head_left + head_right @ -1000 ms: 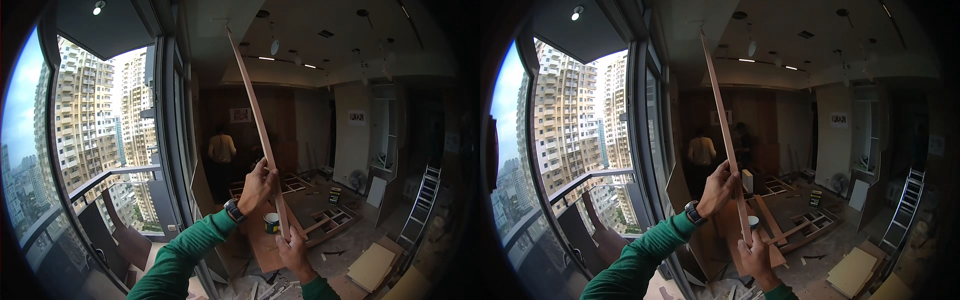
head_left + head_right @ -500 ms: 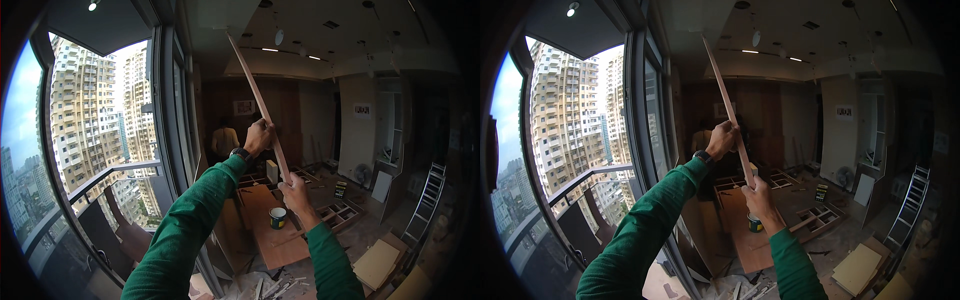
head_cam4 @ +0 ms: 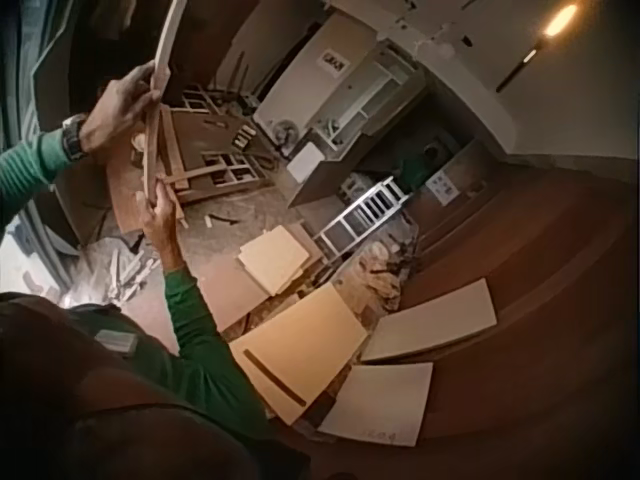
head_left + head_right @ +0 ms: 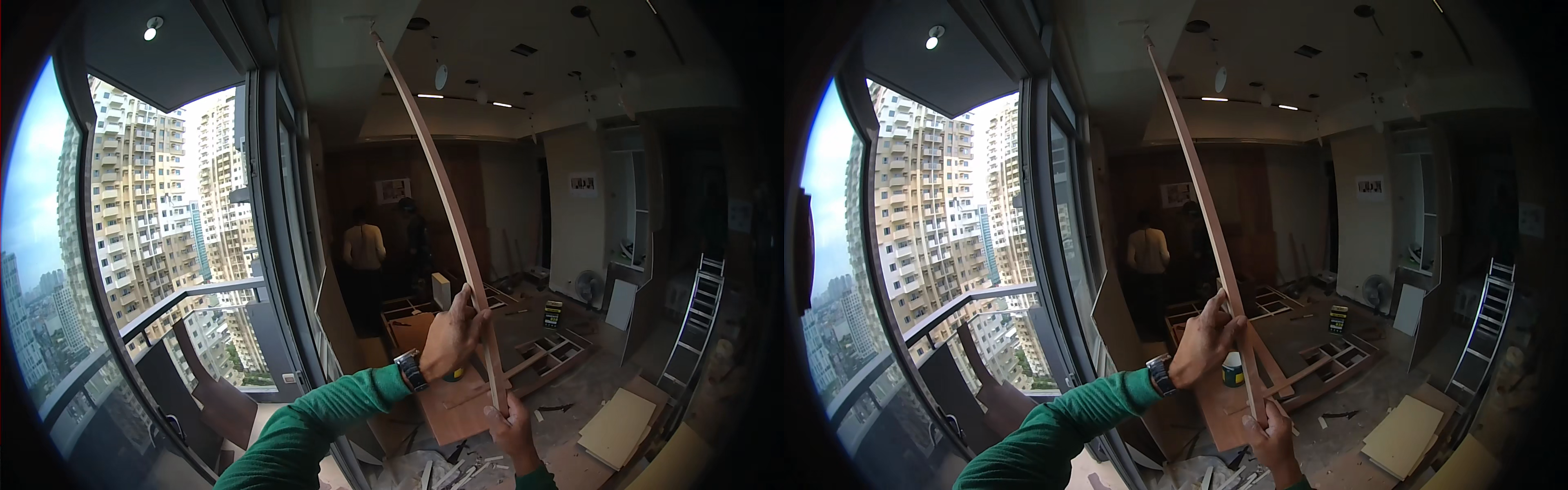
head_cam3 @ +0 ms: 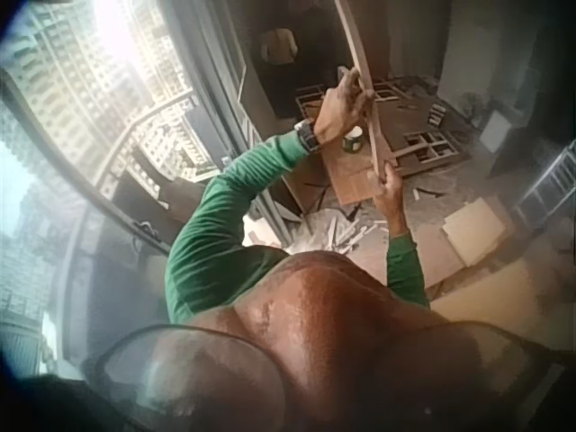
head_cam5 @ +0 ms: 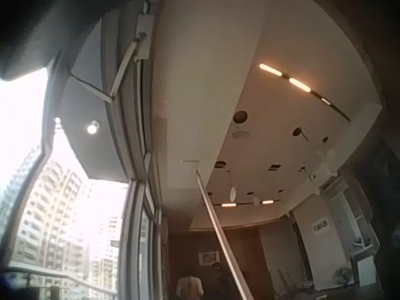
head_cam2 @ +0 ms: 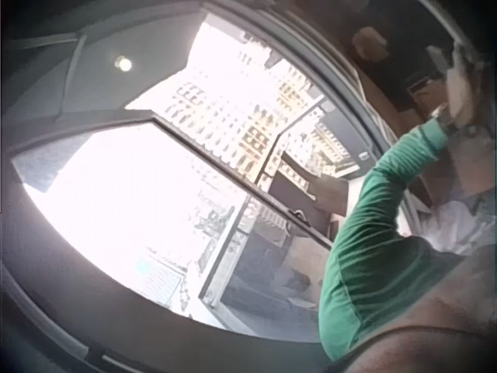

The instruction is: The person holds a long, curved wooden trim piece against a window frame to check its fit. They then dip a paint roller into a bucket of white paint and apply it to the trim piece. The person repeatedly lifts the trim to the window frame to inspect the alignment and coverage.

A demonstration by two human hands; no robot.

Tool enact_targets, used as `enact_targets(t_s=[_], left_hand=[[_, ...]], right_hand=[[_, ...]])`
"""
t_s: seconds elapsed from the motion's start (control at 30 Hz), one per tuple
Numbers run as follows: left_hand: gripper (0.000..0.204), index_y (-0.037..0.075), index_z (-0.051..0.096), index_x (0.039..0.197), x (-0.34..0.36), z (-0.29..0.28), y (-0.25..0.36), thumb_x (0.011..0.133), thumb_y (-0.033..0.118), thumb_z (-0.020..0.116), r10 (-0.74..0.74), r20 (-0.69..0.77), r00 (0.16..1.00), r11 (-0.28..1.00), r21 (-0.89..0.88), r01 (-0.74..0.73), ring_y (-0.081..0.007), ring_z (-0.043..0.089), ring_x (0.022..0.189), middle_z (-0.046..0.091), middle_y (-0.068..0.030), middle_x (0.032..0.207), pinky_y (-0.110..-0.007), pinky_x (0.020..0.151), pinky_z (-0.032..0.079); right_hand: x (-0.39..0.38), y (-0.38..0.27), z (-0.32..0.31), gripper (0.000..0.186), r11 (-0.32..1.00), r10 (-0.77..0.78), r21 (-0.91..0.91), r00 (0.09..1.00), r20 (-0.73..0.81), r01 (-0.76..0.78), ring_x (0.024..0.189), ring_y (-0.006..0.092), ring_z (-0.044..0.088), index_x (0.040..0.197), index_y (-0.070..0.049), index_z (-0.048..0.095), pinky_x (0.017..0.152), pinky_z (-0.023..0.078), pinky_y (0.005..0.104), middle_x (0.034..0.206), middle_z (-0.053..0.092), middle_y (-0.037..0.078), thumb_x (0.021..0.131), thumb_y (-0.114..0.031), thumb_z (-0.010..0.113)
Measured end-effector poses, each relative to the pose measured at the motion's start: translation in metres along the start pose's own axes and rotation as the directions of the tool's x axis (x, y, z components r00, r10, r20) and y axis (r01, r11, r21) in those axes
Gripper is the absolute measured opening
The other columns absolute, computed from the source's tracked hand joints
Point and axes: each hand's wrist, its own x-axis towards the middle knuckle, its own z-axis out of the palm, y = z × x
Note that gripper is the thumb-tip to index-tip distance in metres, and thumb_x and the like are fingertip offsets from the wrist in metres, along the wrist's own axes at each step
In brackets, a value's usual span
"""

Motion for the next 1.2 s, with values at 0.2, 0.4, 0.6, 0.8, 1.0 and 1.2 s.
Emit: enact_targets(t_s=[0.2, 0.4, 0.6, 0.8, 1.0, 1.2], left_hand=[[0.064, -0.008, 0.031, 0.148, -0.065, 0.032, 0.033, 0.1, 0.017, 0.067, 0.07, 0.008, 0.997, 0.997, -0.008, -0.07, -0.0296, 0.075, 0.069, 0.072, -0.0175, 0.082, -0.037, 0.059, 0.058], [0.068, -0.008, 0.03, 0.149, -0.11, 0.052, 0.073, 0.1, 0.021, 0.068, 0.072, 0.072, 0.995, 0.997, 0.027, -0.074, -0.0319, 0.075, 0.07, 0.075, -0.0179, 0.09, -0.038, 0.057, 0.058], [0.078, -0.009, 0.03, 0.148, -0.142, 0.071, 0.089, 0.096, 0.027, 0.074, 0.096, 0.099, 0.99, 0.995, 0.014, -0.098, -0.0306, 0.077, 0.074, 0.076, -0.0218, 0.1, -0.037, 0.057, 0.061], [0.082, -0.004, 0.025, 0.152, -0.152, 0.084, 0.1, 0.095, 0.026, 0.075, 0.002, 0.206, 0.979, 0.994, -0.111, 0.022, -0.0306, 0.077, 0.078, 0.075, -0.0213, 0.106, -0.037, 0.059, 0.063], [0.084, -0.003, 0.02, 0.155, -0.133, 0.076, 0.118, 0.097, 0.026, 0.073, -0.067, 0.257, 0.964, 0.991, -0.093, 0.094, -0.0289, 0.074, 0.068, 0.075, -0.018, 0.092, -0.038, 0.052, 0.057], [0.082, -0.004, 0.02, 0.156, -0.112, 0.083, 0.095, 0.099, 0.028, 0.07, 0.038, 0.163, 0.986, 0.985, -0.172, -0.01, -0.0252, 0.072, 0.064, 0.073, -0.0161, 0.082, -0.035, 0.054, 0.053]], right_hand=[[-0.071, 0.002, -0.014, 0.04, 0.974, -0.225, 0.003, 0.969, -0.103, 0.226, 0.06, 0.0139, 0.05, 0.123, 0.0, 0.059, 0.054, 0.042, 0.0336, 0.072, 0.053, 0.002, 0.094, -0.026, 0.065], [-0.129, 0.012, -0.037, 0.044, 0.989, -0.143, -0.056, 0.98, -0.138, 0.137, 0.058, 0.0148, 0.045, 0.124, 0.0, 0.06, 0.053, 0.042, 0.0352, 0.068, 0.047, 0.003, 0.09, -0.028, 0.069], [-0.164, -0.005, -0.045, 0.025, 0.998, -0.06, -0.034, 0.975, -0.215, 0.054, 0.055, 0.0142, 0.041, 0.086, -0.005, 0.052, 0.05, 0.039, 0.035, 0.061, 0.041, 0.001, 0.086, -0.023, 0.07], [-0.18, -0.005, -0.056, 0.022, 0.997, -0.025, -0.075, 0.969, -0.247, 0.007, 0.056, 0.0137, 0.043, 0.085, -0.005, 0.052, 0.05, 0.039, 0.0355, 0.062, 0.044, 0.002, 0.087, -0.021, 0.068], [-0.174, -0.003, -0.068, 0.021, 0.994, -0.036, -0.112, 0.964, -0.263, 0.007, 0.056, 0.0142, 0.046, 0.091, -0.003, 0.057, 0.051, 0.041, 0.0371, 0.062, 0.046, 0.003, 0.087, -0.022, 0.067], [-0.153, -0.017, -0.075, 0.022, 0.981, -0.078, -0.19, 0.974, -0.212, 0.037, 0.053, 0.0193, 0.049, 0.092, -0.003, 0.057, 0.05, 0.042, 0.0405, 0.059, 0.047, 0.008, 0.088, -0.023, 0.065]])
